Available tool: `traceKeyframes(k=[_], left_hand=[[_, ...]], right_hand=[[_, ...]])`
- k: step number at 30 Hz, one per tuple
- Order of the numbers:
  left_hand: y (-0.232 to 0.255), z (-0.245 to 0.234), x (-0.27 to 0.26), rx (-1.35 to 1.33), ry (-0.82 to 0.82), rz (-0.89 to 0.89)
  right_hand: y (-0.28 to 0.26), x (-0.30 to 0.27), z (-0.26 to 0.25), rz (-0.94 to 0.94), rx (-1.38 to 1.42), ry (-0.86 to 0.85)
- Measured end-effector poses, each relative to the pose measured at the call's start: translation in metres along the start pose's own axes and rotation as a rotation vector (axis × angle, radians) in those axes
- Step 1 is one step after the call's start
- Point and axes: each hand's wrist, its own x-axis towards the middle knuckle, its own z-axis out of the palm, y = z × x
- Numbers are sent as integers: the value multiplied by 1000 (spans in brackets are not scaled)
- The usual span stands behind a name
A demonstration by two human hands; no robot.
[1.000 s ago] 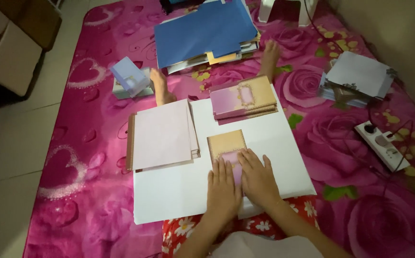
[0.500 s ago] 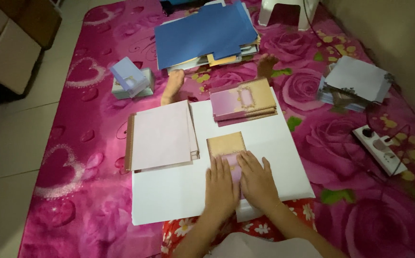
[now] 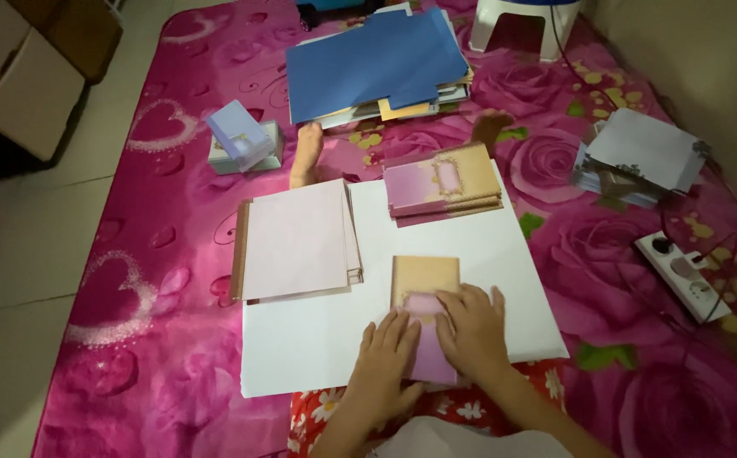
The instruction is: The person sits on a bed with a white board on their lap and repeatedly presses and smooths a small stack of paper notebooks with both hands. They occasionally lift and reposition a larger notebook stack and reach toward a small box of papers beside them.
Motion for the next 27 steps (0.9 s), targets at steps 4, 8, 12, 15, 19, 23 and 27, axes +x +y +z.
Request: traceKeyframes(k=[4, 8, 12, 15, 19, 23, 27], left_hand=[[-12, -9, -10, -37, 29, -16], [-12, -22, -15, -92, 186, -61], [7, -30, -13, -378, 223, -272], [15, -14, -6, -717, 293, -452], [31, 16, -1, -912, 230, -583], [28, 29, 9, -787, 360, -297], [6, 6, 46, -634, 492, -303]], right_hand=[[-1, -14, -9, 11, -96, -54], [-12, -16, -29, 106, -105, -255], [-9, -19, -26, 71, -119, -182], [4, -18, -14, 136, -143, -255], [12, 3, -17, 161, -167, -292], [16, 38, -38, 236, -94, -384], [21, 73, -72, 447, 132, -368]])
